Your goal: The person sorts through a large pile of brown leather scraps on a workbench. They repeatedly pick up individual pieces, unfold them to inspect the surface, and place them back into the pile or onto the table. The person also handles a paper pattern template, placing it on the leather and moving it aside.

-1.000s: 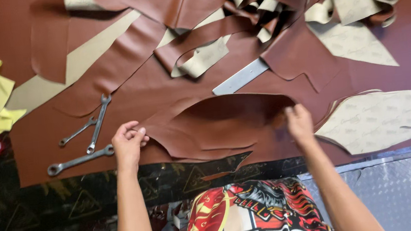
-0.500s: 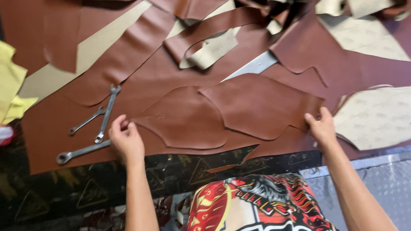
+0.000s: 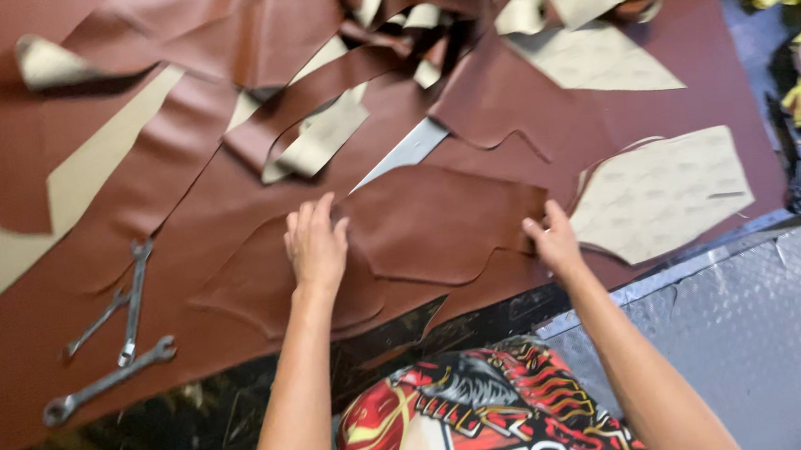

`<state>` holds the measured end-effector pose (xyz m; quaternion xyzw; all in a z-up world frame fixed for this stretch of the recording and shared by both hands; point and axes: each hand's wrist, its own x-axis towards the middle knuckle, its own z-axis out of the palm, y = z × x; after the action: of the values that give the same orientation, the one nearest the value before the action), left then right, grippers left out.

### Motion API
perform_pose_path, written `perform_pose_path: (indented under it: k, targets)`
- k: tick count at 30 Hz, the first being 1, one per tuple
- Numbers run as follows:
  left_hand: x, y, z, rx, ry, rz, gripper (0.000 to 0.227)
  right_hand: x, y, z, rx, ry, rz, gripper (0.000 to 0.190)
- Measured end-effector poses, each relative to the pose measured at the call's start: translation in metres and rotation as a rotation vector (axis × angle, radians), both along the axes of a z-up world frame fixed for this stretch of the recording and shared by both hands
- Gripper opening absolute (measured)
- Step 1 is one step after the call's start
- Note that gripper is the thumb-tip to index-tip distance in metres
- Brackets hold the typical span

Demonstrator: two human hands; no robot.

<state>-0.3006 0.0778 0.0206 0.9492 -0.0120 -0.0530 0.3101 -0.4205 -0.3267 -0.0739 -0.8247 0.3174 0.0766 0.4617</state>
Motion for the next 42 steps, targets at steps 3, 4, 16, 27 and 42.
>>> perform_pose_path:
  k: [3,4,16,27,42]
  targets:
    - [0.004,-0.008,-0.006,0.056,0.02,-0.046,0.051,-0.007,-0.007,-0.015,-0.025,-0.028,0.031,0.04]
    - [0.004,-0.01,-0.007,0.047,0.042,-0.036,0.053,-0.007,-0.008,-0.017,-0.037,-0.095,0.046,0.047]
    - [0.041,-0.087,0.006,0.051,0.011,-0.085,0.037,0.043,-0.01,0.05,-0.162,0.066,0.007,0.047]
    - [0.132,-0.21,-0.02,-0.511,0.496,0.259,0.057,0.157,-0.07,0.032,-0.32,0.061,-0.148,0.061]
    - [0.036,-0.159,0.062,-0.96,0.107,0.377,0.057,0.12,-0.087,0.139,0.614,0.081,0.2,0.051]
